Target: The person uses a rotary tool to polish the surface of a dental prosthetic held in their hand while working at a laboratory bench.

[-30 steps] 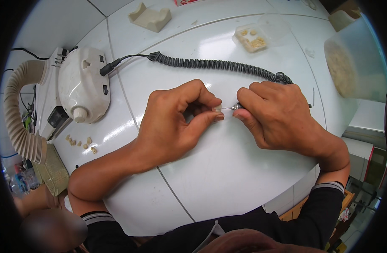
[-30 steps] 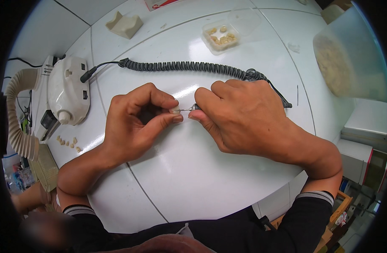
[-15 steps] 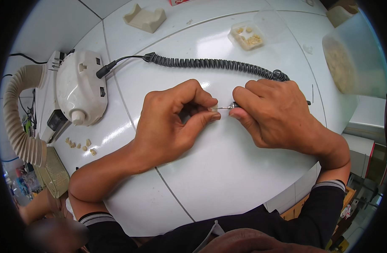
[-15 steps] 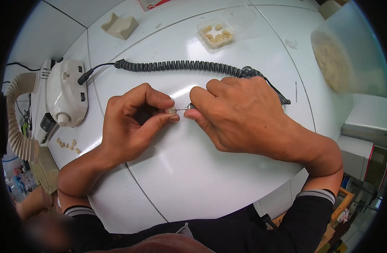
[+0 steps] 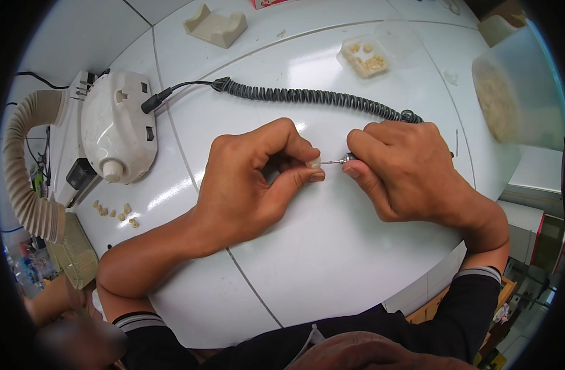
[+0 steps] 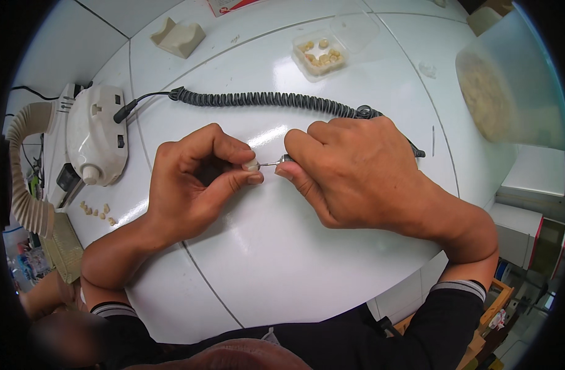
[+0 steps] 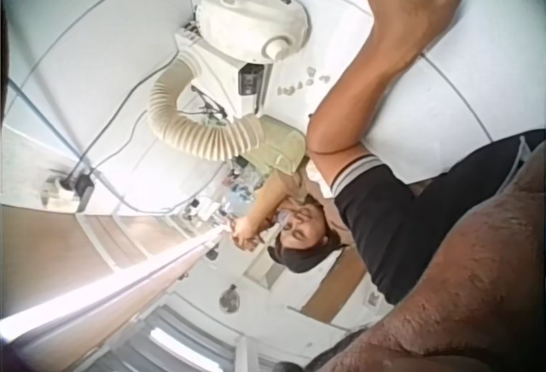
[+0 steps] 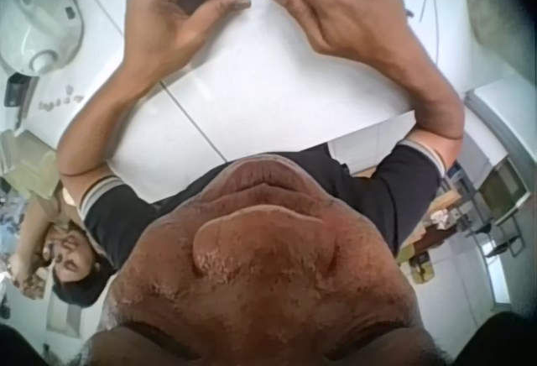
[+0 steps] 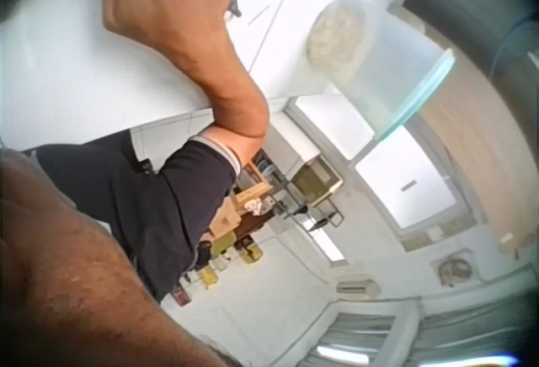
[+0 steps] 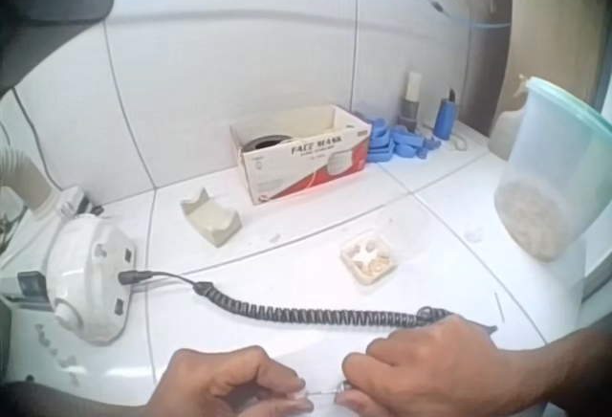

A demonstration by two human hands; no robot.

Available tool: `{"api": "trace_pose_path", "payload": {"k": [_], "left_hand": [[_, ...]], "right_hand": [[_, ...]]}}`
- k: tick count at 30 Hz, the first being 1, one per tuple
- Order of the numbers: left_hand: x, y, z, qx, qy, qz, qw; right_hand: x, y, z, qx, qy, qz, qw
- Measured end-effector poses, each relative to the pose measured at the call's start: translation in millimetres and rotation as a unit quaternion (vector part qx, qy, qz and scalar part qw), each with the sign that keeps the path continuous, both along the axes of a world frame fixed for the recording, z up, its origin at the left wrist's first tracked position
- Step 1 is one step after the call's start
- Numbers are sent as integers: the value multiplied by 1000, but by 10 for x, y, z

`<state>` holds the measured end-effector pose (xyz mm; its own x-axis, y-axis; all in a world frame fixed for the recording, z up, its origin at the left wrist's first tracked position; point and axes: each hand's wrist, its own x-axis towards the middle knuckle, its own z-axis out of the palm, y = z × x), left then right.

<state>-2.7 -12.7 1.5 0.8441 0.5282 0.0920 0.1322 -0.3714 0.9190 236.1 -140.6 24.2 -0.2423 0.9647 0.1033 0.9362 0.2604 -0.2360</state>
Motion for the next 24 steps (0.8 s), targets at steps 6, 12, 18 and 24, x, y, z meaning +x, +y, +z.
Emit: {"api": "trace_pose_path", "payload": {"k": [6,12,18,24], "left_hand": [[4,5,-18,-8,3,-3,1000],[7,9,-16,-4,5,-8,1000],[11,5,-7,-4,3,-10,1000],[9,3,10,-3,7,-11,1000]], "right_hand": [[-27,-15,23,-4,-12,-2,1000],[-49,2,21,-1,-23,3,1000],[-47,9,24,-10,-26,4,1000],[-42,6,38,-15,-24,5,1000]]}}
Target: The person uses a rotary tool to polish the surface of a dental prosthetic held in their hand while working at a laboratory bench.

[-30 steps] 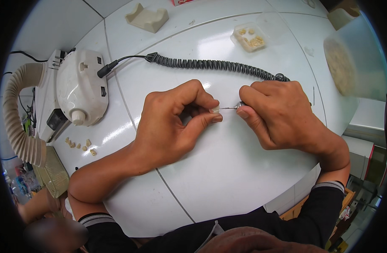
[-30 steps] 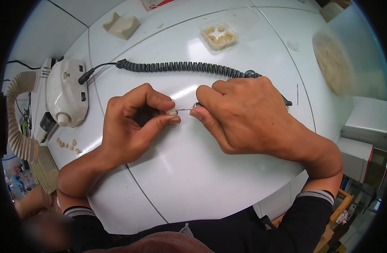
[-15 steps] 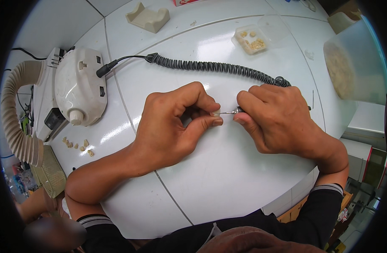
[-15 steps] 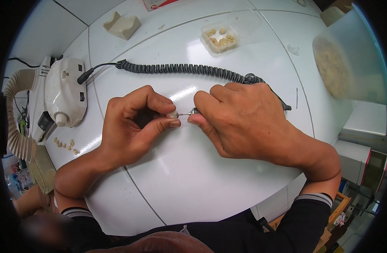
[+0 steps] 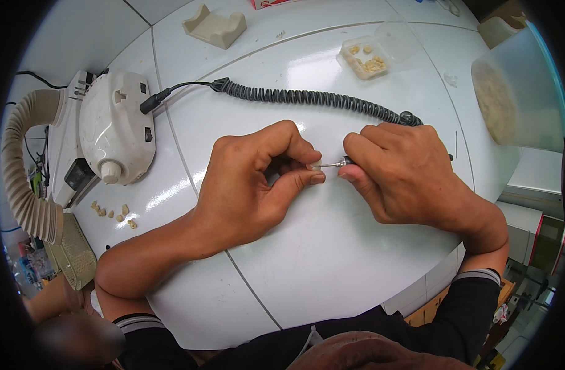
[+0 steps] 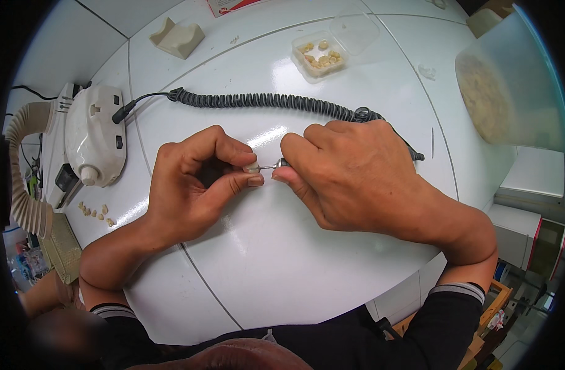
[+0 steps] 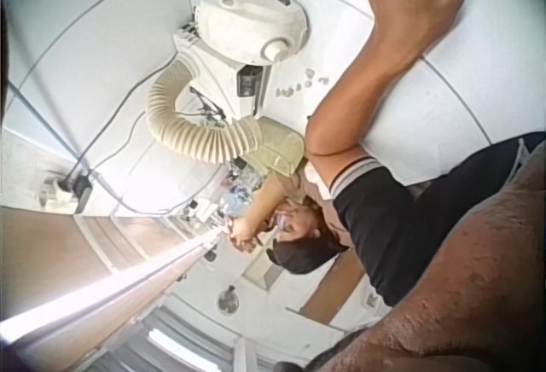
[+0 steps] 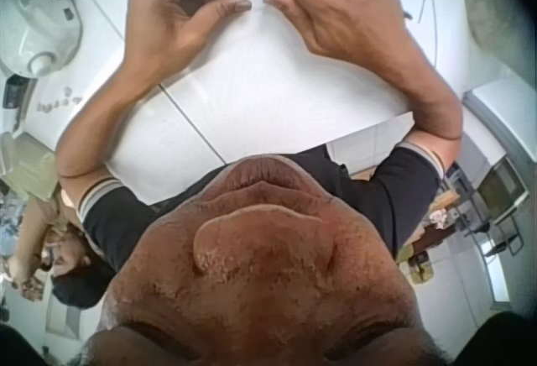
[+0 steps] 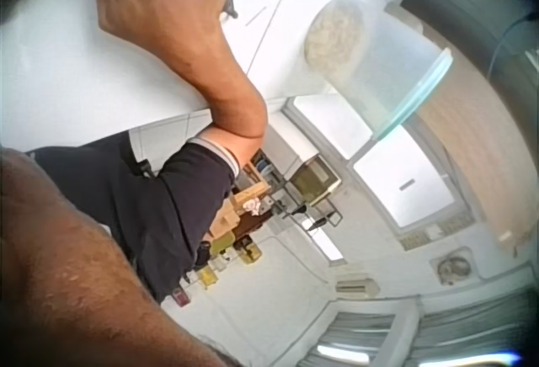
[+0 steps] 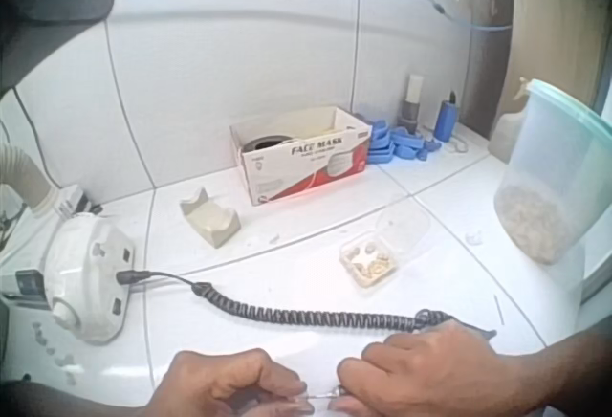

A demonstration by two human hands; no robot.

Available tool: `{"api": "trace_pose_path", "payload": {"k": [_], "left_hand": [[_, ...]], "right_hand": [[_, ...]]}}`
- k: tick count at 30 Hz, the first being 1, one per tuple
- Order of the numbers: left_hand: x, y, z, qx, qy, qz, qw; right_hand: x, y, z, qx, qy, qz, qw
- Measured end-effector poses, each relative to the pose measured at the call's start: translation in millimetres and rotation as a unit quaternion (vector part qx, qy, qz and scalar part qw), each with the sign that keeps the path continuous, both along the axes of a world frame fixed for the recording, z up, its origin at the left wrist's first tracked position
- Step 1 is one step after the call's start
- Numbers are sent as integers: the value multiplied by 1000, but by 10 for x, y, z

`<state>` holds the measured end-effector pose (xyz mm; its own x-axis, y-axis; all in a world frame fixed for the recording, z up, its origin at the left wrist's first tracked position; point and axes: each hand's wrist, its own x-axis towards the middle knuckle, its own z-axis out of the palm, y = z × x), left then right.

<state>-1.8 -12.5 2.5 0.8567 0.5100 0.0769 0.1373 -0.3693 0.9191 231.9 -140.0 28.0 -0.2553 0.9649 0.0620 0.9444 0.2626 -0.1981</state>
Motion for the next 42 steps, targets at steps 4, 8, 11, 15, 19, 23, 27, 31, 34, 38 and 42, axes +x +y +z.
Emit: {"api": "trace_pose_path", "payload": {"k": [4,8,11,15,19,23,27,31,34,38,42], "left_hand": [[8,13,-28,6,1,-2,1000],[-1,-2,4,11,1,3,1000],[20,4,-12,16,0,3,1000],[2,-6,5,5,2,9,1000],[-19,-3,-10,-3,-7,8,1000],[-9,1,-40,-12,-10,7,1000],[-9,-5,-25,-3,-15,6,1000],[-8,2,-13,-1,-6,6,1000],[-6,7,-15,4,-1,4,1000],[-5,5,-33,0,-4,6,1000],[9,4,-28,2,-10,1,1000]], "right_hand": [[-1,5,-1,-15,-3,-6,1000],[1,6,21,-17,2,-5,1000],[11,3,6,-17,-1,-9,1000],[27,7,-4,-4,0,-3,1000],[47,4,-17,-1,4,0,1000],[54,2,-12,-2,1,0,1000],[48,2,-15,-1,3,4,1000],[34,2,-14,-2,-2,0,1000],[19,-1,-24,16,3,2,1000],[10,1,-18,9,-2,2,1000],[2,-2,-6,-1,-3,-3,1000]]}}
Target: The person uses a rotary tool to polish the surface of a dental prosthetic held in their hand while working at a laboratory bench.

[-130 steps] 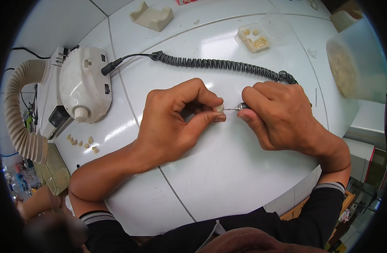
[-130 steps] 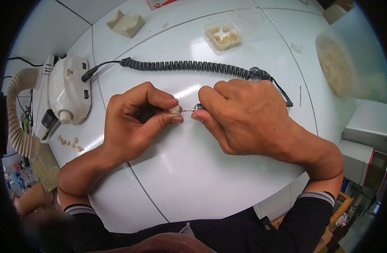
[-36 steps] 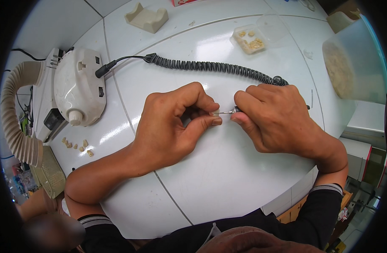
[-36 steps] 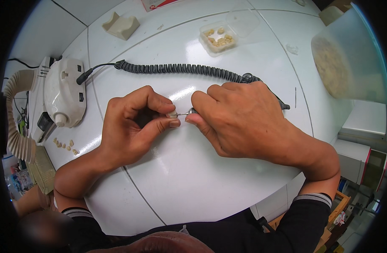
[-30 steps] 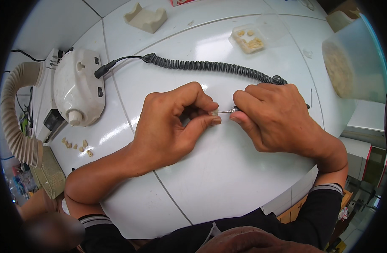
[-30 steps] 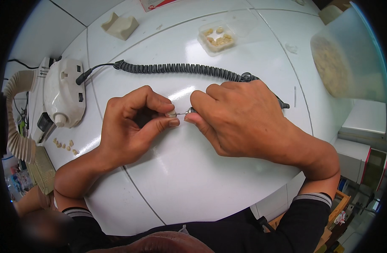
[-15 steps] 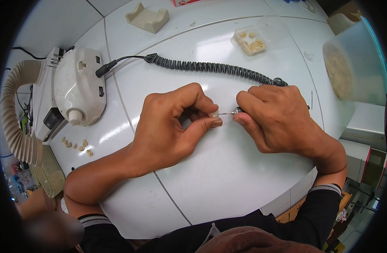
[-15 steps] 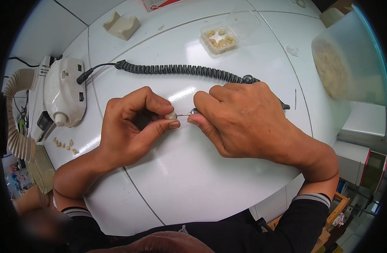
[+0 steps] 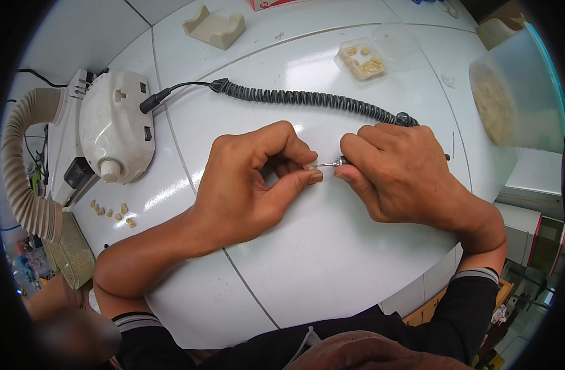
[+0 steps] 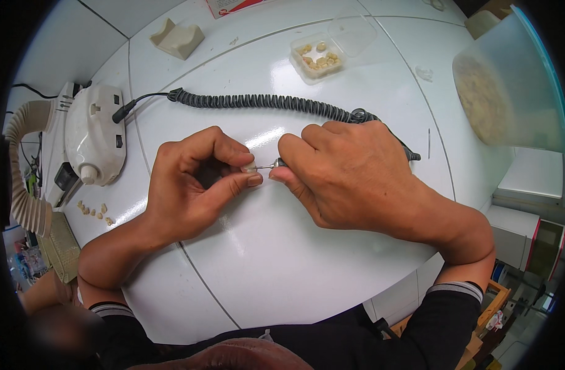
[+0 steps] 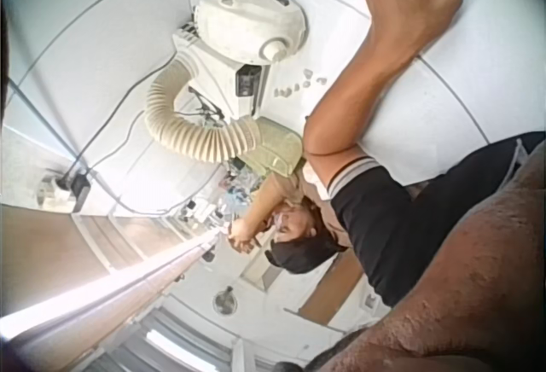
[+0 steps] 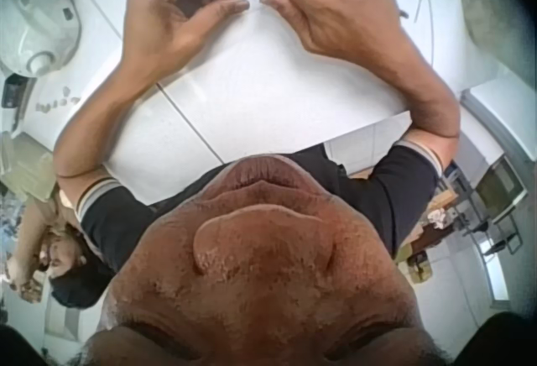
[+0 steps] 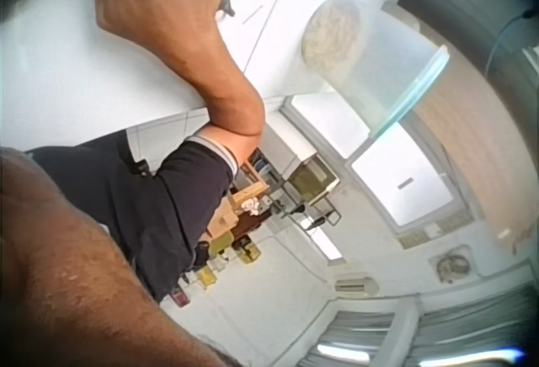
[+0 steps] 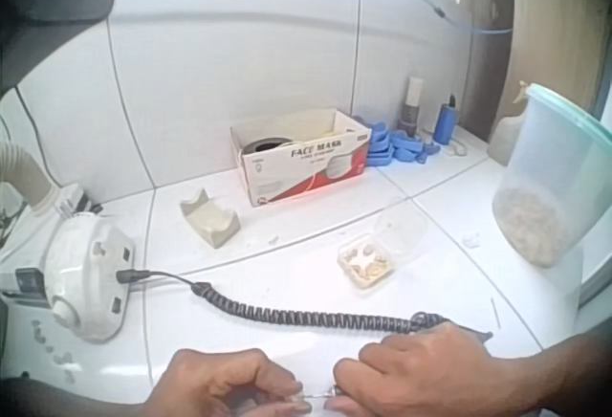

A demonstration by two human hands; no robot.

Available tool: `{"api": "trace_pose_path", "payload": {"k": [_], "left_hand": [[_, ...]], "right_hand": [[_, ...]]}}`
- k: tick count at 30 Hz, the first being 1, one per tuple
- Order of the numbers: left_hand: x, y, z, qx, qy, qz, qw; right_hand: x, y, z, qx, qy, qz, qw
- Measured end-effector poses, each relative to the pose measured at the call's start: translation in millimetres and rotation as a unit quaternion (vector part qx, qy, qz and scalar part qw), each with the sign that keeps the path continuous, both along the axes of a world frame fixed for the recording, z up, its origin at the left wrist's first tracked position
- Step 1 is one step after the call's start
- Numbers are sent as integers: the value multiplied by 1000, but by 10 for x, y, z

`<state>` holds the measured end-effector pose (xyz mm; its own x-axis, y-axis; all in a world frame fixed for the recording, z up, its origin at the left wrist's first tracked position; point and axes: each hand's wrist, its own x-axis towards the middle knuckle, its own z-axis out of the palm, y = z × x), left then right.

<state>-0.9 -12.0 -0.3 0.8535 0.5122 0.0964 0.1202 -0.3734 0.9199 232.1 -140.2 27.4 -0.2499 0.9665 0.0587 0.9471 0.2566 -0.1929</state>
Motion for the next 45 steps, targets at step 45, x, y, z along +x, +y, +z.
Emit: {"api": "trace_pose_path", "payload": {"k": [45], "left_hand": [[5,-22,-7,-9,-2,13,1000]], "right_hand": [[34,-9,-35,-4,4,6,1000]]}}
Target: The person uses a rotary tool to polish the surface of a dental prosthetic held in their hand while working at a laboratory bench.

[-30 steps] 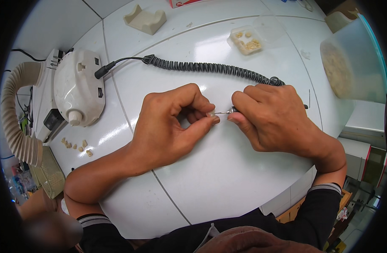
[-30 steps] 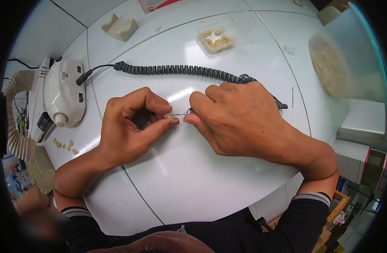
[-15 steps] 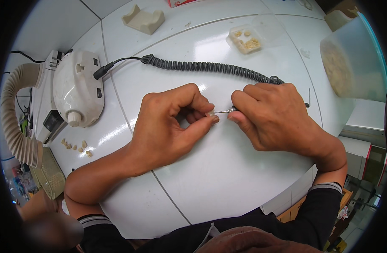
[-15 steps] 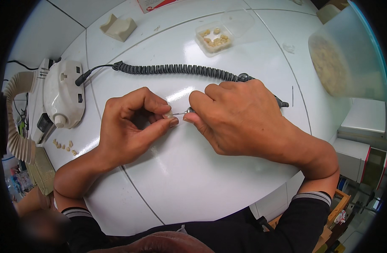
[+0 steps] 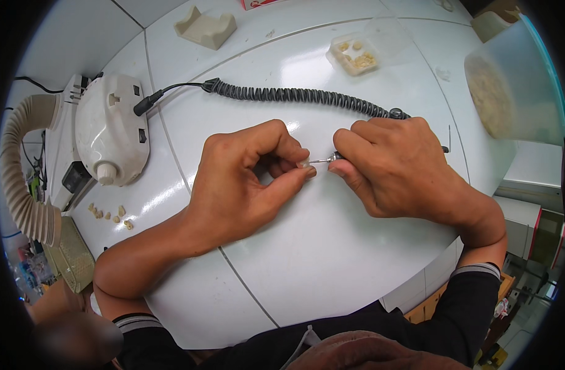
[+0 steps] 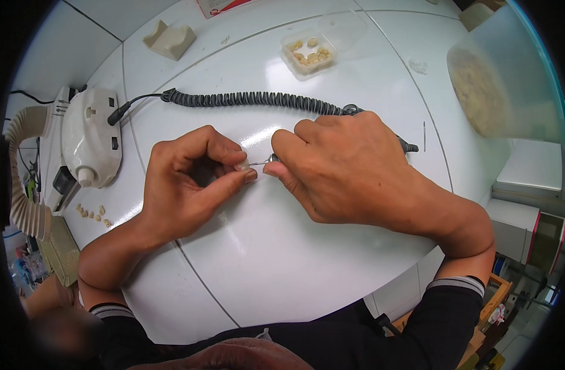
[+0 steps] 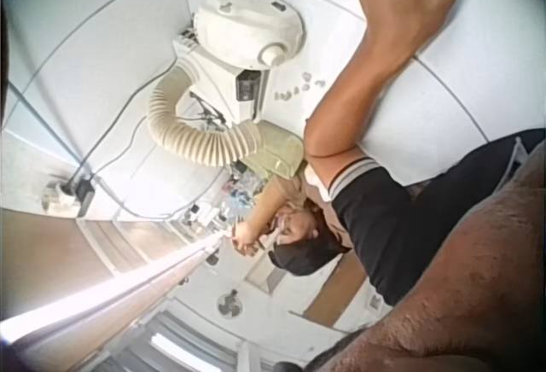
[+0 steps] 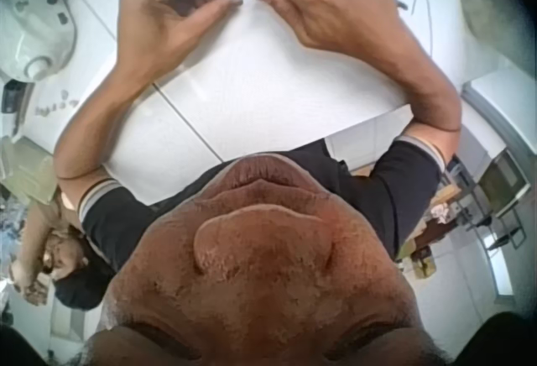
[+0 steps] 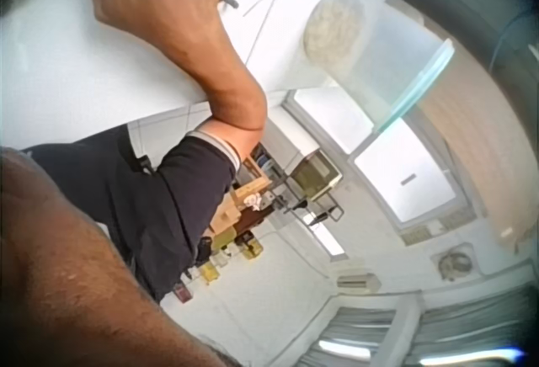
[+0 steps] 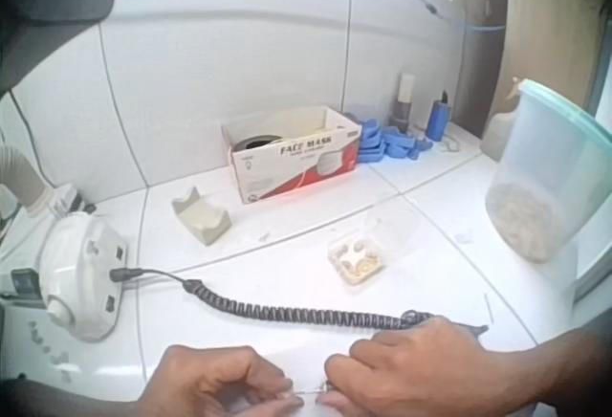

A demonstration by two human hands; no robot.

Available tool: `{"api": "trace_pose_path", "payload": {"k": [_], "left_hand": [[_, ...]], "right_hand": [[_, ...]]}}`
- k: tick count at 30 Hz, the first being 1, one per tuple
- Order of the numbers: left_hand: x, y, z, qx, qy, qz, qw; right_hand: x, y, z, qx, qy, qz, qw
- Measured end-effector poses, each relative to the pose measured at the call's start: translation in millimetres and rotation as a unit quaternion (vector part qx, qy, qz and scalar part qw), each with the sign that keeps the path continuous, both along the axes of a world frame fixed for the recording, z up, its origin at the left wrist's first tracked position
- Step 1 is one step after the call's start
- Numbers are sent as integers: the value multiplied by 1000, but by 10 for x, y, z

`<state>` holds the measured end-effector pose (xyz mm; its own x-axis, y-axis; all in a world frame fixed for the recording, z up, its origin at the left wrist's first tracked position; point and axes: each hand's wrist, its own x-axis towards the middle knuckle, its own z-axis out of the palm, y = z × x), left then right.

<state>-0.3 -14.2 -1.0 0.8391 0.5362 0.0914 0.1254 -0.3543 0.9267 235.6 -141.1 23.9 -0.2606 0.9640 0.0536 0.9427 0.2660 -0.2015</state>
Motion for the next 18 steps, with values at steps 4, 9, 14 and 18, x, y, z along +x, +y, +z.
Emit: {"api": "trace_pose_path", "payload": {"k": [4,9,14,18], "left_hand": [[9,-1,-2,-5,-1,-4,1000],[-19,4,10,12,9,-4,1000],[-16,13,-1,16,10,-9,1000],[-18,16,11,7,19,-12,1000]], "right_hand": [[-13,8,23,-11,-3,-7,1000],[15,24,12,14,16,8,1000],[45,7,2,8,8,-10,1000],[42,8,11,3,5,-11,1000]]}}
